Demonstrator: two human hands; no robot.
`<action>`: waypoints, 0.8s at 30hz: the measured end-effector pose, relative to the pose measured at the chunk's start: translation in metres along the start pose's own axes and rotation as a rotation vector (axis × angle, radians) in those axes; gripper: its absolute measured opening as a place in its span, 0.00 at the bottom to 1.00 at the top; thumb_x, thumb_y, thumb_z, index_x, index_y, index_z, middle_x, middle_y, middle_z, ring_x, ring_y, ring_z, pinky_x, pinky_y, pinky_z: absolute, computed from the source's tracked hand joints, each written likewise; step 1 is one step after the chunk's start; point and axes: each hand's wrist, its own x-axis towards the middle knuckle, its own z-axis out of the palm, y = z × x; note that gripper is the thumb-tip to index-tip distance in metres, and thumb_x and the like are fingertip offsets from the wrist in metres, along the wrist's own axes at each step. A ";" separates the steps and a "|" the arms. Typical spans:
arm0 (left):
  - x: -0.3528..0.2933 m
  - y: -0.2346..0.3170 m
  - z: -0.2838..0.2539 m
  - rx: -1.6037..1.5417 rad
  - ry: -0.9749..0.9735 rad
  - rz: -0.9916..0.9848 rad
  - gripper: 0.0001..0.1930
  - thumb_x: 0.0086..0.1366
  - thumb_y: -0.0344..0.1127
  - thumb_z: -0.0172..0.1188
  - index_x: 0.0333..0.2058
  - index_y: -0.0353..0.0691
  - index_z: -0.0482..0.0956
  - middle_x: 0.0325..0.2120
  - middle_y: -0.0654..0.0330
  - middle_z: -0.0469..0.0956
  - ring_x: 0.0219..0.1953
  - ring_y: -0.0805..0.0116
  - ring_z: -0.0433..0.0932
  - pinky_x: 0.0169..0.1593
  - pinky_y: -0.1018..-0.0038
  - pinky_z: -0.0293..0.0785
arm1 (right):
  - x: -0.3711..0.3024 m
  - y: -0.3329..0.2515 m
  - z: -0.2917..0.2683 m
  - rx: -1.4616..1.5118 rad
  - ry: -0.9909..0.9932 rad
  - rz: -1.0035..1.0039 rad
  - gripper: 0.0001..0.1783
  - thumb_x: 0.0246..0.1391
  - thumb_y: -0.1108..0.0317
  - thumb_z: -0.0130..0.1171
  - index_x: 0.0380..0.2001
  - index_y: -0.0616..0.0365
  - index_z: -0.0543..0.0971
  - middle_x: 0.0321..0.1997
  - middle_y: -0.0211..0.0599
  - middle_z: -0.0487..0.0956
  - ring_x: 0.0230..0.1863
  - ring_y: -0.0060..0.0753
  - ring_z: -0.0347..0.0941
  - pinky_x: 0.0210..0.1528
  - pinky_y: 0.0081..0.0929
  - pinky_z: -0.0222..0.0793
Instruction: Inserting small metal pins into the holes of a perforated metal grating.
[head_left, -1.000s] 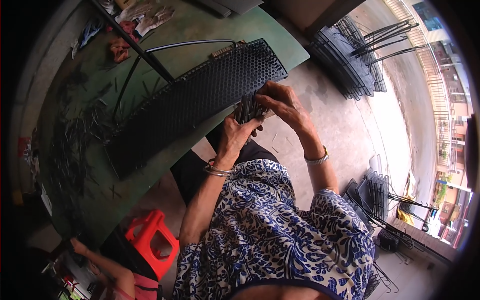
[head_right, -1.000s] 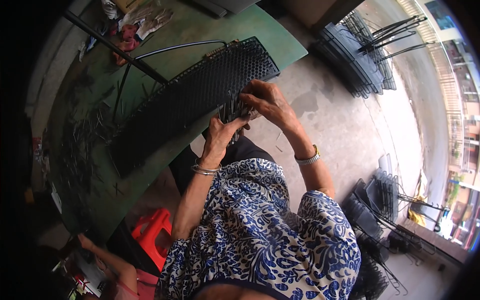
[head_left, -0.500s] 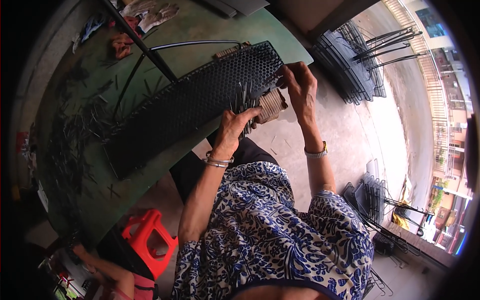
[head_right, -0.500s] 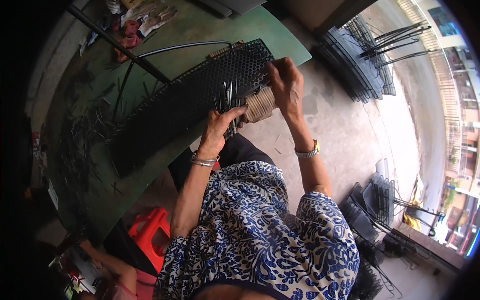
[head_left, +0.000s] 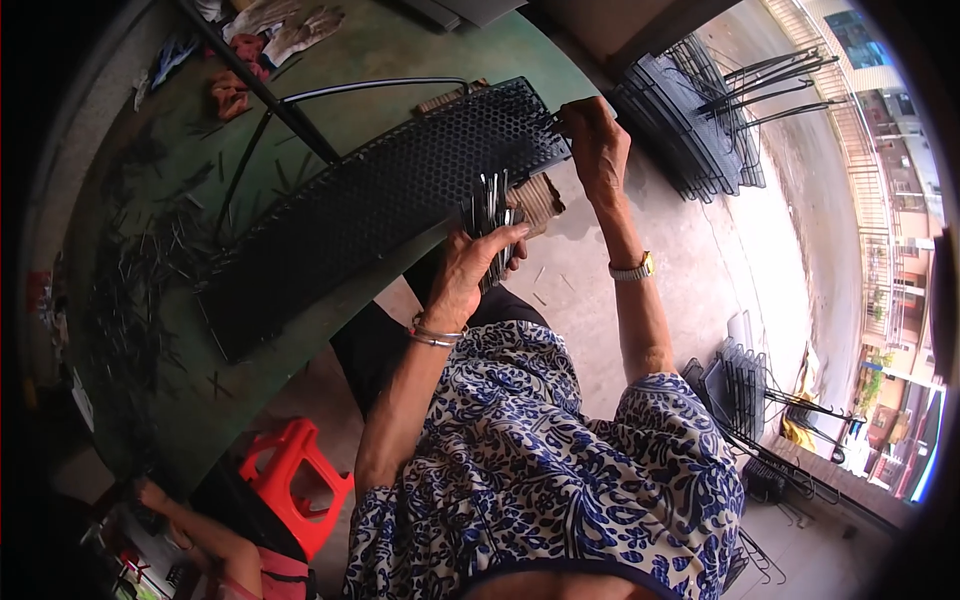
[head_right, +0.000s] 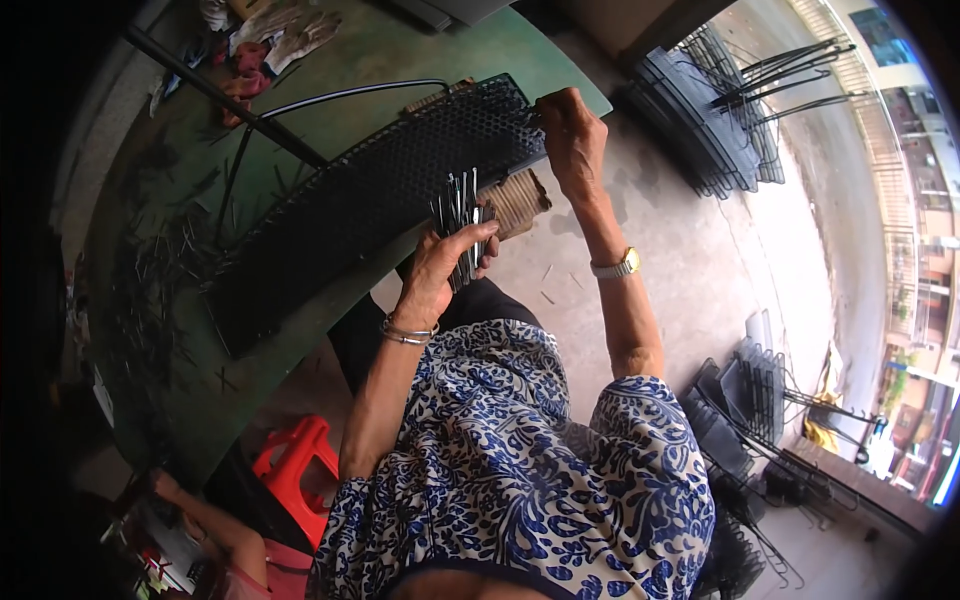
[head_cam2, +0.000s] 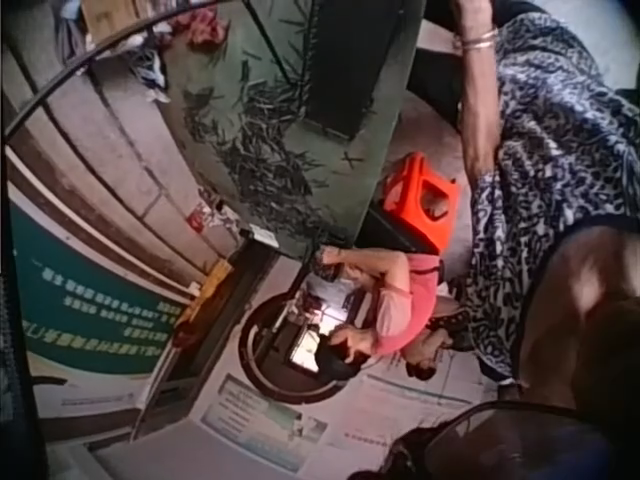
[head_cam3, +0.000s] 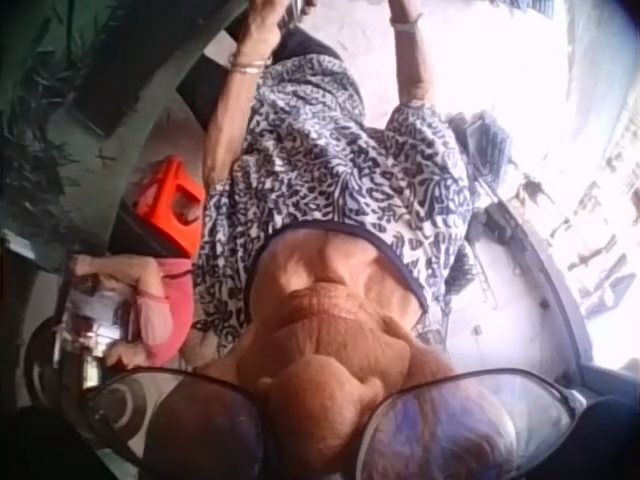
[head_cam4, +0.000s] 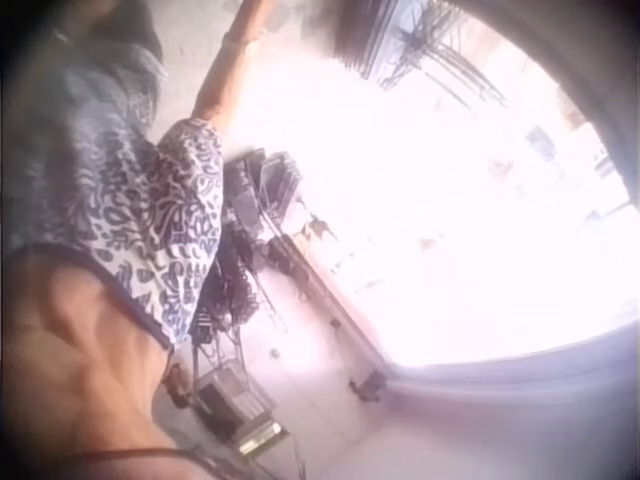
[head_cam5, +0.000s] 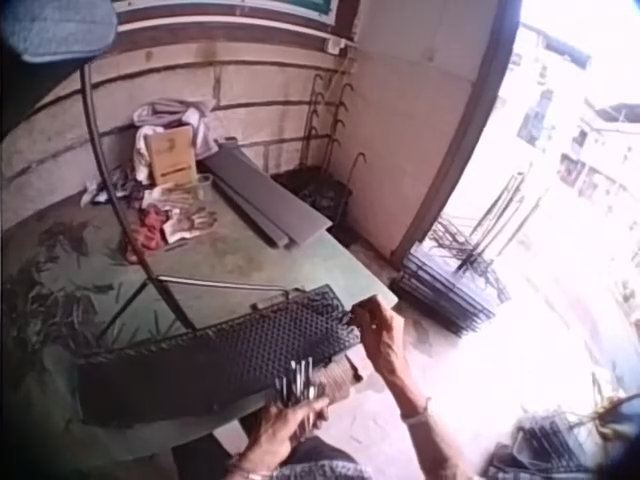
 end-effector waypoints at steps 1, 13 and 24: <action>-0.001 -0.001 0.001 -0.001 0.001 -0.012 0.11 0.55 0.40 0.67 0.32 0.43 0.77 0.20 0.66 0.77 0.20 0.78 0.74 0.22 0.83 0.68 | 0.000 0.002 -0.001 -0.012 -0.021 -0.003 0.04 0.59 0.74 0.55 0.34 0.65 0.75 0.30 0.37 0.81 0.32 0.25 0.80 0.37 0.21 0.74; -0.005 -0.007 0.007 -0.011 0.003 -0.070 0.10 0.54 0.39 0.68 0.27 0.42 0.78 0.19 0.65 0.77 0.20 0.77 0.75 0.22 0.82 0.68 | -0.003 0.013 -0.003 -0.116 -0.145 -0.088 0.03 0.56 0.76 0.56 0.34 0.61 0.78 0.29 0.34 0.82 0.33 0.20 0.77 0.40 0.19 0.71; -0.007 -0.008 0.009 0.006 -0.011 -0.023 0.09 0.55 0.39 0.67 0.27 0.41 0.78 0.19 0.65 0.77 0.20 0.77 0.74 0.22 0.82 0.68 | -0.004 0.004 -0.001 -0.488 -0.101 -0.067 0.05 0.52 0.63 0.59 0.32 0.48 0.78 0.30 0.36 0.73 0.33 0.39 0.72 0.35 0.33 0.66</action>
